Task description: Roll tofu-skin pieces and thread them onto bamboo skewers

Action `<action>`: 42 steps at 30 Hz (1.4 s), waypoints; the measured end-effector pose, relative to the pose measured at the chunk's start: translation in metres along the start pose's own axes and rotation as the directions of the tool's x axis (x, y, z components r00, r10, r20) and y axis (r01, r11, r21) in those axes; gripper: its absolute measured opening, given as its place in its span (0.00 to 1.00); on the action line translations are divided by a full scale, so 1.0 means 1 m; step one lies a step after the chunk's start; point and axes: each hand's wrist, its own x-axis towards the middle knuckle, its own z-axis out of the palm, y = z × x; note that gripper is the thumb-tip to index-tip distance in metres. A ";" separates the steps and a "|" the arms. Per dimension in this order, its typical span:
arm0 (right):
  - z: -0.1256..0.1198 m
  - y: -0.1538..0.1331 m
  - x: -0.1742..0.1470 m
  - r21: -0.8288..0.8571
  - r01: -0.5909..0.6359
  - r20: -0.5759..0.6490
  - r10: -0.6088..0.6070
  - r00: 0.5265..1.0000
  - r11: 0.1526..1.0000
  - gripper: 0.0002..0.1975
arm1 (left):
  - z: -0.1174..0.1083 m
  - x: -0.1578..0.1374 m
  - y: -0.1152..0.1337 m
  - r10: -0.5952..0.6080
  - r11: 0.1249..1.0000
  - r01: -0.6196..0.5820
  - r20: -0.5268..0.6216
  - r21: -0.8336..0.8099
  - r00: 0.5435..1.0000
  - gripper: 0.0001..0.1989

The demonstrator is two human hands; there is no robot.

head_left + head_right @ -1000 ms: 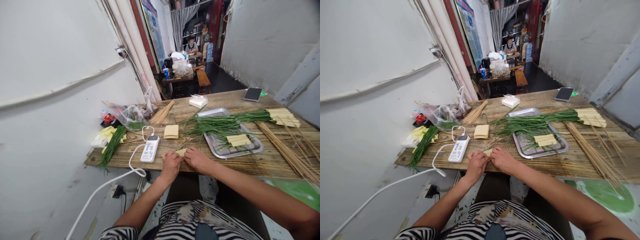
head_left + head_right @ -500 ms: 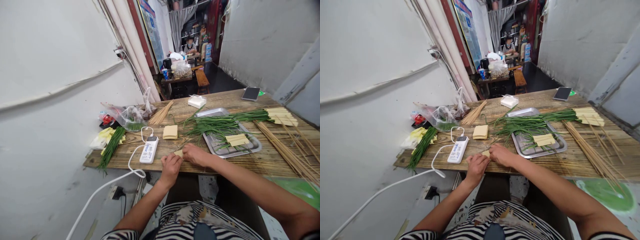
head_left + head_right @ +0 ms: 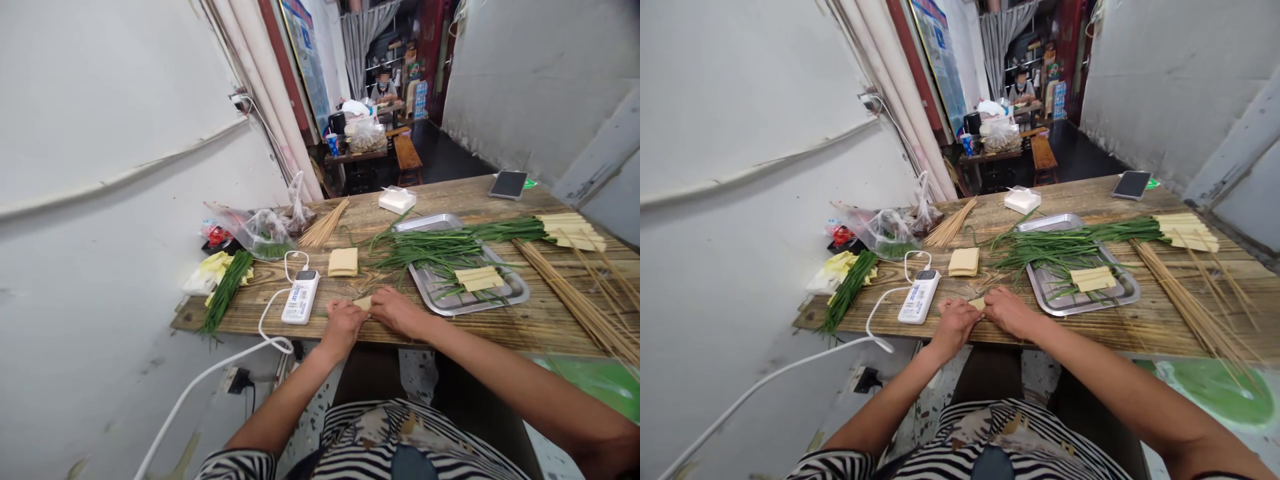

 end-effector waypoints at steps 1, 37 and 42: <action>0.000 0.001 0.001 -0.009 0.024 0.012 -0.024 1.000 1.000 0.13 | -0.001 0.000 0.000 0.002 1.000 -0.002 0.007 0.003 1.000 0.09; 0.000 0.010 0.002 -0.080 0.101 -0.096 -0.109 0.989 0.992 0.15 | 0.004 -0.006 0.008 -0.067 0.978 0.078 -0.062 0.195 0.996 0.10; 0.000 0.014 0.011 -0.011 0.101 -0.058 -0.101 0.993 0.995 0.16 | 0.012 -0.013 0.005 0.020 0.983 0.005 -0.134 0.183 0.991 0.09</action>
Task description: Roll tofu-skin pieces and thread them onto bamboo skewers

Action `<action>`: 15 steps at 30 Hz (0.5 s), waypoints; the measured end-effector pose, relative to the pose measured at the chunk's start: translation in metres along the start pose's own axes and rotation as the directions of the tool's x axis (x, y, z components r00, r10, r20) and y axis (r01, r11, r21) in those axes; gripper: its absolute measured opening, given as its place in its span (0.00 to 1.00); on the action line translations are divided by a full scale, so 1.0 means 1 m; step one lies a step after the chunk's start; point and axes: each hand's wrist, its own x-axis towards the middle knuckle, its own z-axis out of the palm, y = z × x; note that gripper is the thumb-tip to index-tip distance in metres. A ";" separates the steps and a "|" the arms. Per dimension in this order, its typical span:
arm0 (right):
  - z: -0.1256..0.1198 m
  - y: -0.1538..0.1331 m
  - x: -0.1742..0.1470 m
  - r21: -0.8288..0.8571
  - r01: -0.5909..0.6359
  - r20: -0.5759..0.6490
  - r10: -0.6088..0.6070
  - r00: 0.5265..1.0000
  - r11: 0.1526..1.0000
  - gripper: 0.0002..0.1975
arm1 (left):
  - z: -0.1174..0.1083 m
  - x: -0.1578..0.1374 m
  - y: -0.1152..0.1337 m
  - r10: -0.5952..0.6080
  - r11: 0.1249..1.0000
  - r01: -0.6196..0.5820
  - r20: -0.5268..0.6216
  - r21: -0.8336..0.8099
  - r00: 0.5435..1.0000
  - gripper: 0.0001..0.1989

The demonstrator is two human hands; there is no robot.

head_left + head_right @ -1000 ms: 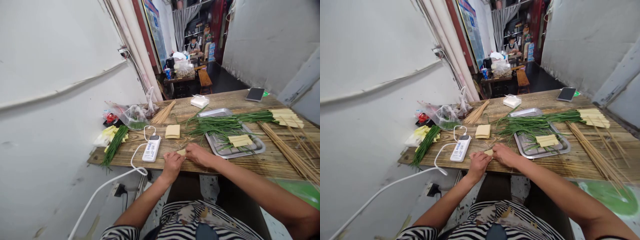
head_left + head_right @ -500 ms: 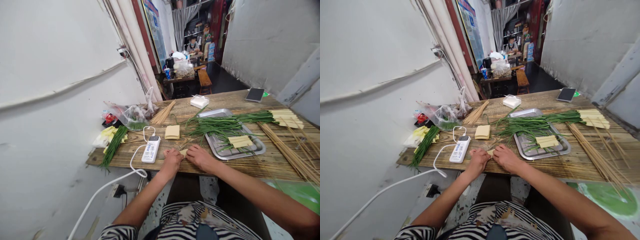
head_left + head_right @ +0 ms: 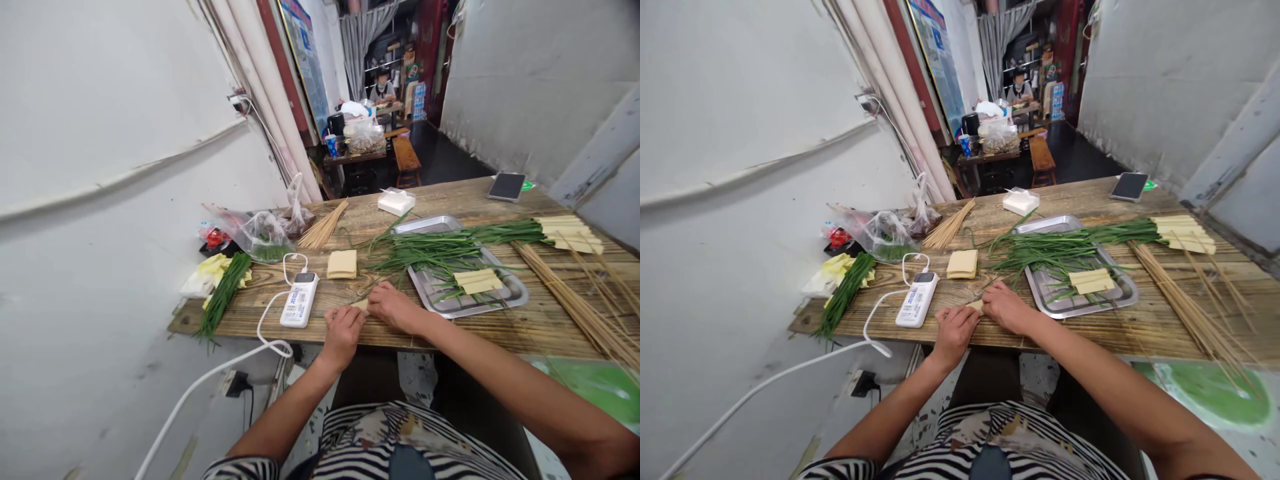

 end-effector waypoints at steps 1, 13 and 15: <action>0.000 0.001 0.001 0.016 -0.011 0.003 0.011 1.000 1.000 0.16 | 0.000 0.001 -0.001 0.009 1.000 -0.009 0.008 -0.008 1.000 0.09; -0.002 -0.011 -0.017 -0.010 -0.136 -0.191 0.132 0.973 0.991 0.10 | -0.002 0.016 -0.012 -0.050 0.993 0.064 0.146 -0.097 0.988 0.10; 0.000 -0.016 -0.018 -0.080 -0.115 -0.165 0.101 0.981 0.990 0.11 | -0.006 0.021 -0.012 -0.069 0.991 0.087 0.169 -0.101 0.983 0.11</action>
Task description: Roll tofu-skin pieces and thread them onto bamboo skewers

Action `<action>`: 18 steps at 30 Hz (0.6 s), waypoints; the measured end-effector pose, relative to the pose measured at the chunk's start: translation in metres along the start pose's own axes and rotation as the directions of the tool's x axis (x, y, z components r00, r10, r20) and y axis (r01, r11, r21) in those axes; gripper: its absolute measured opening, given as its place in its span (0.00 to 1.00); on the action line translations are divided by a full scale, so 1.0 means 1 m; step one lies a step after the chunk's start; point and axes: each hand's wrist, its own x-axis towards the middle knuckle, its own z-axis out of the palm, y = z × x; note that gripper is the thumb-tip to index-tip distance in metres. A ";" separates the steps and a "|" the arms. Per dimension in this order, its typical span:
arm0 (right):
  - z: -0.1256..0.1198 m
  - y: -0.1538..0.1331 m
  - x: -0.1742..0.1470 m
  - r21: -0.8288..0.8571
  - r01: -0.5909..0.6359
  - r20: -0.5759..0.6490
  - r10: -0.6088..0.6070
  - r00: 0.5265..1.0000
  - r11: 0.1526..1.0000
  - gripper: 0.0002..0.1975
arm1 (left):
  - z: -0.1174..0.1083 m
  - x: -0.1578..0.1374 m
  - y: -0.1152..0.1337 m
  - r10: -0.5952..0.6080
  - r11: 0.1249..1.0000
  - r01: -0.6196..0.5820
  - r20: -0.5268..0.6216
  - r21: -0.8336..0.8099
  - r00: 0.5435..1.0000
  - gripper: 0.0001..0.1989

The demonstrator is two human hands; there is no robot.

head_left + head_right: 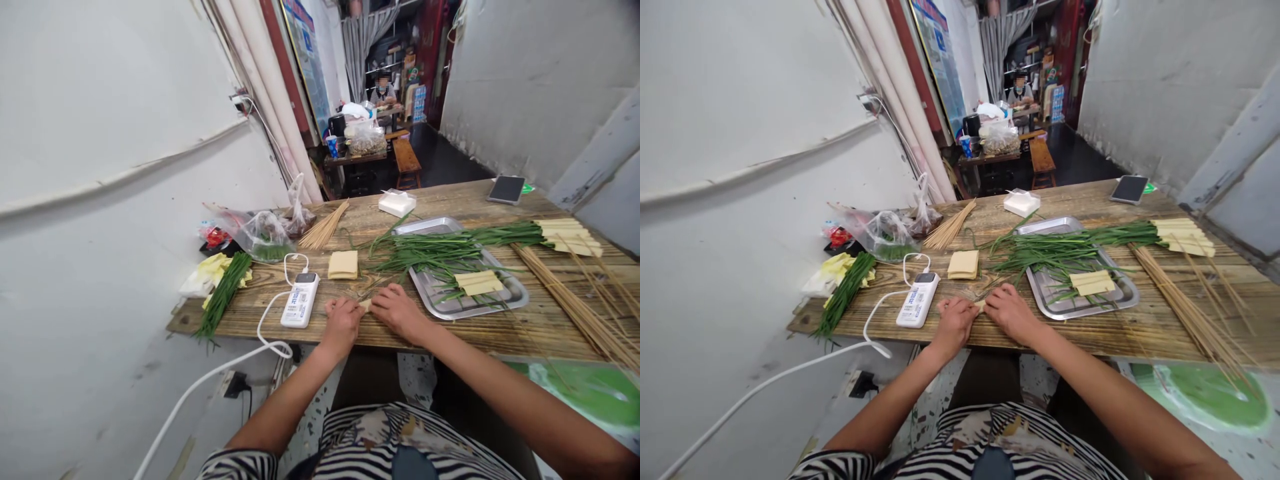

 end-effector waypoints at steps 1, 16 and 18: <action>0.001 -0.001 0.000 -0.025 0.009 0.011 -0.009 1.000 1.000 0.11 | -0.002 0.002 0.001 -0.007 1.000 0.007 0.011 0.002 1.000 0.11; 0.004 0.017 0.022 0.011 -0.008 0.186 0.006 0.983 1.000 0.11 | 0.017 -0.005 0.001 0.032 0.993 -0.020 -0.104 0.117 0.994 0.10; 0.004 0.016 0.020 0.022 -0.031 0.178 0.027 0.984 0.999 0.10 | 0.015 0.000 -0.002 0.027 0.995 -0.020 -0.078 0.094 0.997 0.10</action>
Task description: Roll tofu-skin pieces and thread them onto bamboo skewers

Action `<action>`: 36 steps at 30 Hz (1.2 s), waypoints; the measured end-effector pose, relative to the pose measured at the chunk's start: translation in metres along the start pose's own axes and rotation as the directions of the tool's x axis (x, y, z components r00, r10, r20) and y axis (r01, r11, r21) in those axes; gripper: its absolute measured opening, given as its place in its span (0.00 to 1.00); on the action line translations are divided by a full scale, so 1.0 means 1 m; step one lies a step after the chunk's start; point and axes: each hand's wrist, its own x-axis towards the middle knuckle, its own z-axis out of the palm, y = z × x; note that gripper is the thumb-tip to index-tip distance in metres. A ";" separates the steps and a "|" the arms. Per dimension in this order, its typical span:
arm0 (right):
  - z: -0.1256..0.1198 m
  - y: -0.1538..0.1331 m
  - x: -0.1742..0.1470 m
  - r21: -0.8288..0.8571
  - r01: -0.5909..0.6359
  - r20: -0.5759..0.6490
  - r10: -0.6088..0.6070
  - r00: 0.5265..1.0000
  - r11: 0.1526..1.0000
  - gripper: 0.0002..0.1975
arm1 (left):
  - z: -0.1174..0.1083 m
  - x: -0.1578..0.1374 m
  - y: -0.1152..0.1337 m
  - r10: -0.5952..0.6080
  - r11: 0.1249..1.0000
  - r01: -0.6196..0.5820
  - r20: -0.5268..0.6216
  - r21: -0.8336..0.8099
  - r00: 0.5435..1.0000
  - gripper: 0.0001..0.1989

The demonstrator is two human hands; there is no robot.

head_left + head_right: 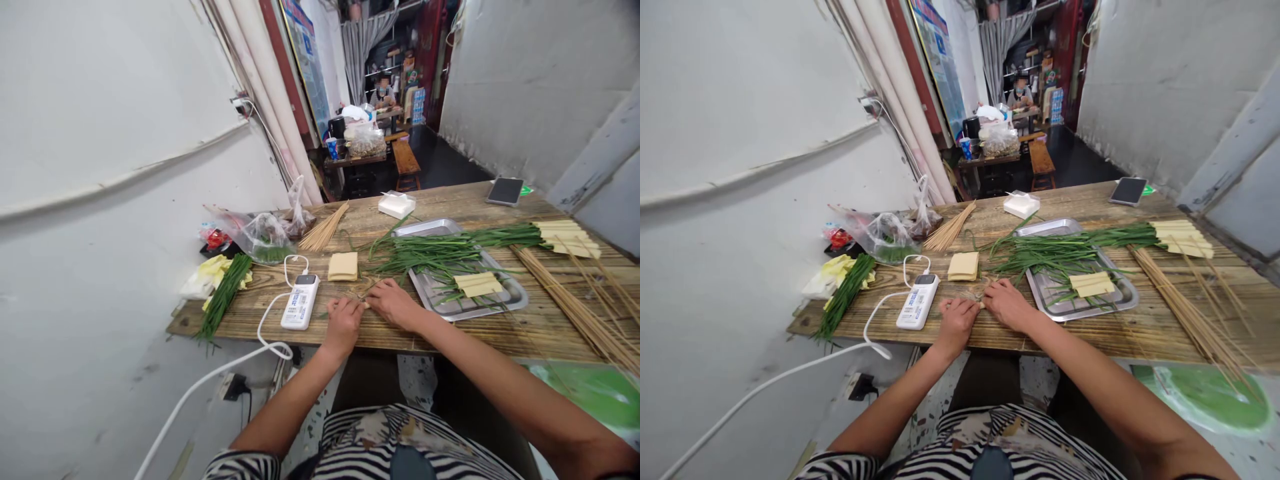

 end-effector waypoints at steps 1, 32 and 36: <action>0.001 -0.001 -0.002 0.008 -0.014 -0.023 0.014 1.000 1.000 0.10 | -0.001 0.002 -0.002 -0.001 1.000 0.001 0.013 -0.012 1.000 0.10; -0.069 0.001 -0.219 -0.178 -0.836 -0.347 0.761 0.547 0.520 0.19 | -0.001 0.012 -0.012 0.051 0.999 -0.051 0.054 -0.005 0.997 0.12; -0.084 -0.010 -0.220 -0.161 -0.842 -0.498 0.695 0.519 0.514 0.20 | 0.000 0.018 -0.014 0.037 0.998 -0.034 0.078 -0.047 0.996 0.12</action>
